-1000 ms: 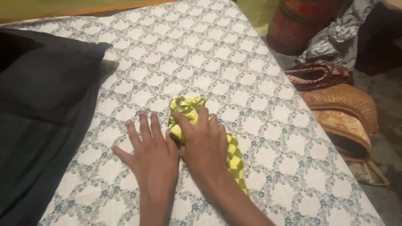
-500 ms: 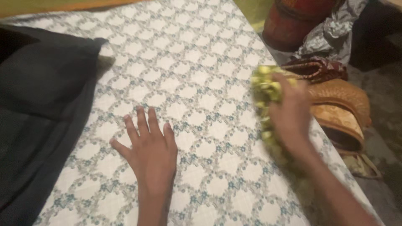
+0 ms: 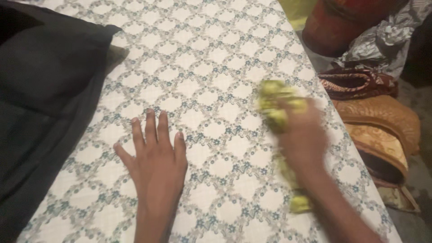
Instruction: The person wipes a patterned bedsheet with a yellow cloth, then folds a pillowcase and inserts a pillow. The person smooths the sheet and folds the pillowcase over the pillow.
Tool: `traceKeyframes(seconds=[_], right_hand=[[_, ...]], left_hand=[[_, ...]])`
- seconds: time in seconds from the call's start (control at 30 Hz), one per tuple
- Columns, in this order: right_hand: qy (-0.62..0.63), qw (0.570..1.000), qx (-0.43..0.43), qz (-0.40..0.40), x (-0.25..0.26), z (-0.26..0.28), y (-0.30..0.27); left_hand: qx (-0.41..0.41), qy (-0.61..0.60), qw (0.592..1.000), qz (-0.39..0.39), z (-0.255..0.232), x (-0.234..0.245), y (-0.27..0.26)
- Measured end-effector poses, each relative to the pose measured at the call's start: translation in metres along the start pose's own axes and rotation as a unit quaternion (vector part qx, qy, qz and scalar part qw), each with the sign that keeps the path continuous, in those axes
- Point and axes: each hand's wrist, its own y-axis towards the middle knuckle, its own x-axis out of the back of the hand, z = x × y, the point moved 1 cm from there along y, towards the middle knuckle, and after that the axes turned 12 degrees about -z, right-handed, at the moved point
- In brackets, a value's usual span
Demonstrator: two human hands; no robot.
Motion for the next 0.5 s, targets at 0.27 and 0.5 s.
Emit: traceKeyframes(seconds=[0.27,0.5], right_hand=[[0.417,0.897,-0.145,0.037,0.039,0.029,0.003],[0.135,0.969,0.209,-0.012,-0.048,0.154,-0.063]], left_hand=[[0.013,-0.020,1.000,0.007,-0.006,0.017,0.010],[0.138,-0.179,0.972,-0.065,0.018,0.015,0.014]])
